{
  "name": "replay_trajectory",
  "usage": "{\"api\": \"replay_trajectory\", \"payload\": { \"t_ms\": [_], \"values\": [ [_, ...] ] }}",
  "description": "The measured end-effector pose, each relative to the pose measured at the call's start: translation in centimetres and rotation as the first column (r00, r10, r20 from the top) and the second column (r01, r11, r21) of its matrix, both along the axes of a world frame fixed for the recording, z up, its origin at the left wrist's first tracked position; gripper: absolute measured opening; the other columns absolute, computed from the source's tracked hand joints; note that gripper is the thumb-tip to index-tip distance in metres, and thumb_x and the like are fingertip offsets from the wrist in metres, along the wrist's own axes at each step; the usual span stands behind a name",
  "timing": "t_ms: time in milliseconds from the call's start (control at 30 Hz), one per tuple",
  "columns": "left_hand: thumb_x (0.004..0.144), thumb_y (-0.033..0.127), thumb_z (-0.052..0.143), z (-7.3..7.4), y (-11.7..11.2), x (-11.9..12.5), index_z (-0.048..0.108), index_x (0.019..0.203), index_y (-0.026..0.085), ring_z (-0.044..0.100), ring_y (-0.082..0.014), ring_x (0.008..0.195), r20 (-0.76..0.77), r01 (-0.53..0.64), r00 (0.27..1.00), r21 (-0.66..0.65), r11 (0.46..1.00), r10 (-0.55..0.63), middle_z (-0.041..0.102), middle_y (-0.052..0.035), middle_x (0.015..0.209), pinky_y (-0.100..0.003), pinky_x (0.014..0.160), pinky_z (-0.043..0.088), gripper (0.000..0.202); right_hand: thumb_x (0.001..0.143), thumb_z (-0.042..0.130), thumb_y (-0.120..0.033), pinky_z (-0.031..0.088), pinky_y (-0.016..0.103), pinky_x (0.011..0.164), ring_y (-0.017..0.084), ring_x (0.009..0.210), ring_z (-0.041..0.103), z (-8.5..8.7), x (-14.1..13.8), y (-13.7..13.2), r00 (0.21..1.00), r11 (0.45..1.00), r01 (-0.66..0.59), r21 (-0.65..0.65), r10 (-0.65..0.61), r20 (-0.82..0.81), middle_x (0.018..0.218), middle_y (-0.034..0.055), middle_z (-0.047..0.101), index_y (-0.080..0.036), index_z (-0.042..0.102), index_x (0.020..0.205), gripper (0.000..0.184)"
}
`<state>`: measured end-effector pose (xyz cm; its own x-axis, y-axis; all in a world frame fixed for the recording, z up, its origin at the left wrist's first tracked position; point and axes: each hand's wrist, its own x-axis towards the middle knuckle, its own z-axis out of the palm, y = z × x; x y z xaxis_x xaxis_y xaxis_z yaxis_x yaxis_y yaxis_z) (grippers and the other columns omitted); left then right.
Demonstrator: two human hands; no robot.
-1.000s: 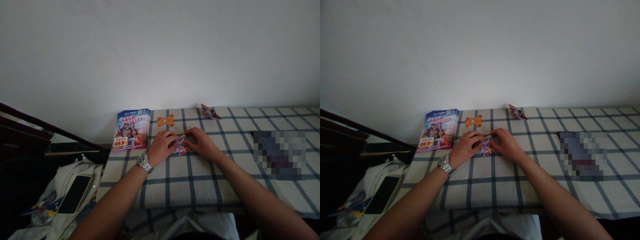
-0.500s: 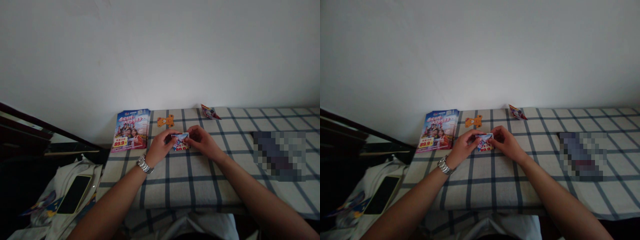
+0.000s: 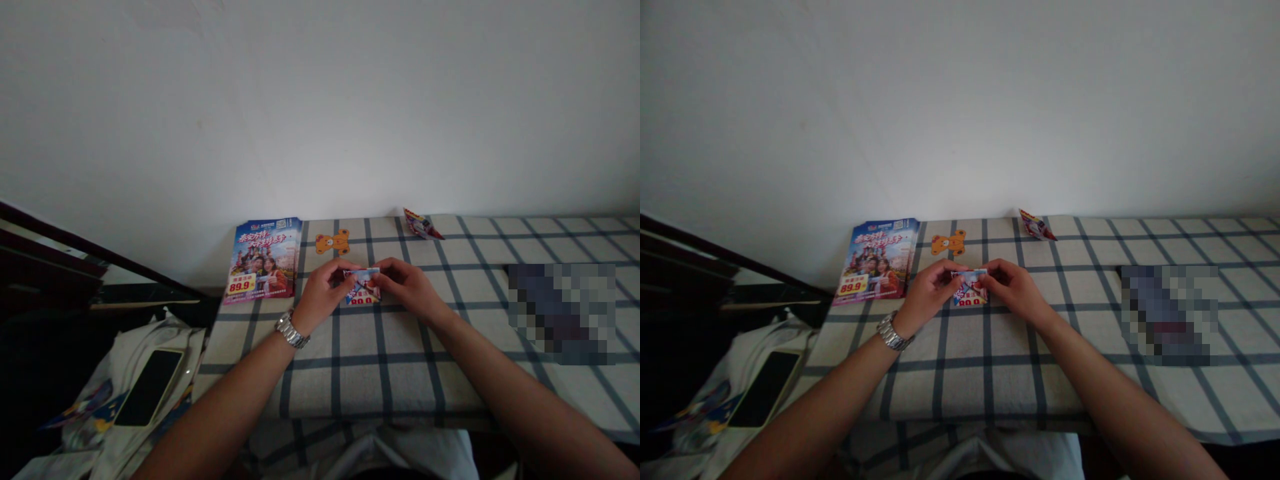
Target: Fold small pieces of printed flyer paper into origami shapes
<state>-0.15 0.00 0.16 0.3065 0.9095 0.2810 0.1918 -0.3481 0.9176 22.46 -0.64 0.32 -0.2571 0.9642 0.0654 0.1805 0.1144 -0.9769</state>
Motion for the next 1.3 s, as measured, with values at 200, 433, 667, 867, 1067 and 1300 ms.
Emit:
{"api": "replay_trajectory", "payload": {
  "t_ms": [200,433,667,867,1067,1300],
  "values": [
    [0.095,0.031,0.069,-0.04,0.03,0.08,0.071,0.109,0.021,0.069,-0.0168,0.09,0.007,0.002,1.0,0.007,1.0,-0.002,0.074,-0.0048,0.103,-0.029,0.08,0.056,0.017,0.092,0.07,-0.047,0.054,0.03,0.071,0.019,0.077,0.068,0.36,-0.03,-0.1,0.999,0.999,0.025,0.041,-0.026,0.047,0.086,0.0032,0.075,-0.021,0.071,0.095,0.026],
    [0.096,0.034,0.069,-0.35,0.12,-0.06,0.071,0.109,0.021,0.069,-0.0164,0.087,0.0,0.008,1.0,-0.012,1.0,-0.008,0.073,-0.0046,0.101,-0.029,0.077,0.055,0.019,0.093,0.068,-0.047,0.052,0.031,0.068,0.019,0.076,0.067,0.33,0.2,-0.17,0.992,0.997,0.033,0.068,-0.041,0.12,0.086,0.0036,0.076,-0.02,0.073,0.095,0.027],
    [0.096,0.037,0.069,0.06,-0.06,0.11,0.072,0.109,0.021,0.069,-0.0174,0.089,0.03,0.007,1.0,-0.032,0.999,-0.006,0.074,-0.0057,0.103,-0.03,0.079,0.057,0.02,0.093,0.07,-0.047,0.056,0.032,0.071,0.02,0.078,0.071,0.43,0.07,-0.35,0.997,0.997,0.04,0.072,-0.045,0.066,0.085,0.0032,0.077,-0.022,0.072,0.094,0.025],
    [0.096,0.042,0.069,0.21,0.04,0.18,0.07,0.109,0.02,0.07,-0.0188,0.095,0.148,-0.018,0.988,-0.118,0.993,0.036,0.073,-0.0059,0.103,-0.031,0.084,0.058,0.026,0.091,0.072,-0.05,0.059,0.035,0.074,0.021,0.078,0.073,0.24,0.13,-0.28,0.995,0.992,0.1,0.071,-0.101,0.012,0.086,0.0041,0.078,-0.022,0.073,0.097,0.029],
    [0.095,0.045,0.07,0.02,0.31,0.07,0.073,0.103,0.02,0.069,-0.018,0.089,0.173,-0.019,0.984,-0.166,0.986,0.048,0.073,-0.0048,0.098,-0.03,0.081,0.057,0.026,0.091,0.072,-0.05,0.059,0.035,0.075,0.022,0.079,0.073,0.22,0.23,-0.27,0.993,0.991,0.113,0.07,-0.114,0.011,0.087,0.0047,0.079,-0.022,0.073,0.097,0.028],
    [0.094,0.048,0.07,-0.22,0.23,0.15,0.074,0.102,0.019,0.07,-0.0183,0.088,0.178,-0.03,0.982,-0.195,0.98,0.065,0.076,-0.0057,0.097,-0.03,0.079,0.058,0.03,0.092,0.071,-0.049,0.06,0.036,0.075,0.022,0.078,0.073,0.19,0.25,-0.33,0.994,0.991,0.105,0.085,-0.108,0.029,0.086,0.0046,0.078,-0.022,0.073,0.098,0.028]
  ]
}}
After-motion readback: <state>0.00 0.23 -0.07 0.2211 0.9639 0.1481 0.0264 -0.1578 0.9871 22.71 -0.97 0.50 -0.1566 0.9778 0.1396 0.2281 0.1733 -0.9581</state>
